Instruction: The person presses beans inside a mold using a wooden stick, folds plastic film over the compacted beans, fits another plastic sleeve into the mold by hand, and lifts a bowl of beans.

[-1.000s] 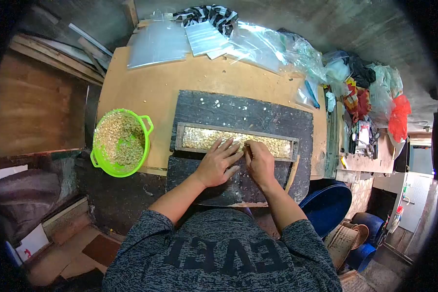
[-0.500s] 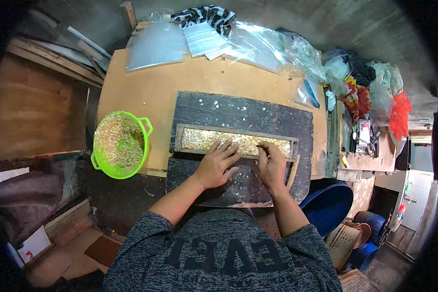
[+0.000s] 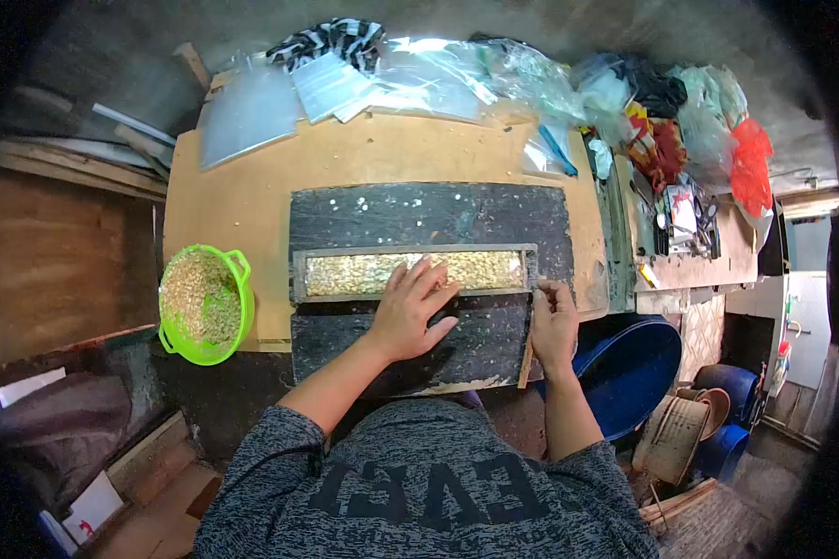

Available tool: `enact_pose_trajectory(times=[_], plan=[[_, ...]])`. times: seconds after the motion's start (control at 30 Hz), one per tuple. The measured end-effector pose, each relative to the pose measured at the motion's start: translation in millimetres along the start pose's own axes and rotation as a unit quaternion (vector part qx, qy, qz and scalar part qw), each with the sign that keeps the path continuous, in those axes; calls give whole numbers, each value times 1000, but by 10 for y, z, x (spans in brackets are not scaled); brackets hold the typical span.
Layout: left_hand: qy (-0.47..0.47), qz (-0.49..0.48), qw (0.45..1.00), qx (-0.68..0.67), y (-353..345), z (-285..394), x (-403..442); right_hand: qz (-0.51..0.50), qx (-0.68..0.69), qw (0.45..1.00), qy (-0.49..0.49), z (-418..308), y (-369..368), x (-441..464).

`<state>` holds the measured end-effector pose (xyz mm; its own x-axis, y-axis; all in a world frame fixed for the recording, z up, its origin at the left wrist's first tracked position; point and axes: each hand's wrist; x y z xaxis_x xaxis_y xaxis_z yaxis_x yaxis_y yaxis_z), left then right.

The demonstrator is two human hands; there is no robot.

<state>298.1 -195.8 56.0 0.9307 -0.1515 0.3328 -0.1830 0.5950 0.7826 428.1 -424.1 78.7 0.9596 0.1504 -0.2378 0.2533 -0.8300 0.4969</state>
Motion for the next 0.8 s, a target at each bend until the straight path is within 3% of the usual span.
enact_pose_trajectory(times=[0.1, 0.33, 0.8], plan=[[-16, -38, 999, -6, -101, 85, 247, 6, -46, 999, 1, 131, 92, 4], [-34, -87, 996, -14, -359, 152, 535, -10, 18, 998, -65, 155, 139, 31], [-21, -119, 993, -14, -384, 176, 479, -16, -100, 984, 148, -30, -171, 269]])
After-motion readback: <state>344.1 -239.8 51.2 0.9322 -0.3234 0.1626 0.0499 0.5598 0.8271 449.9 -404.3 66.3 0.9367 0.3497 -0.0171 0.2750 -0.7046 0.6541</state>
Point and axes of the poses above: each hand's wrist, its own x-axis towards the middle knuckle, its own y-axis out of the back of the hand, z = x × y, and after that the axes turned 15 degrees about -y, right-handed
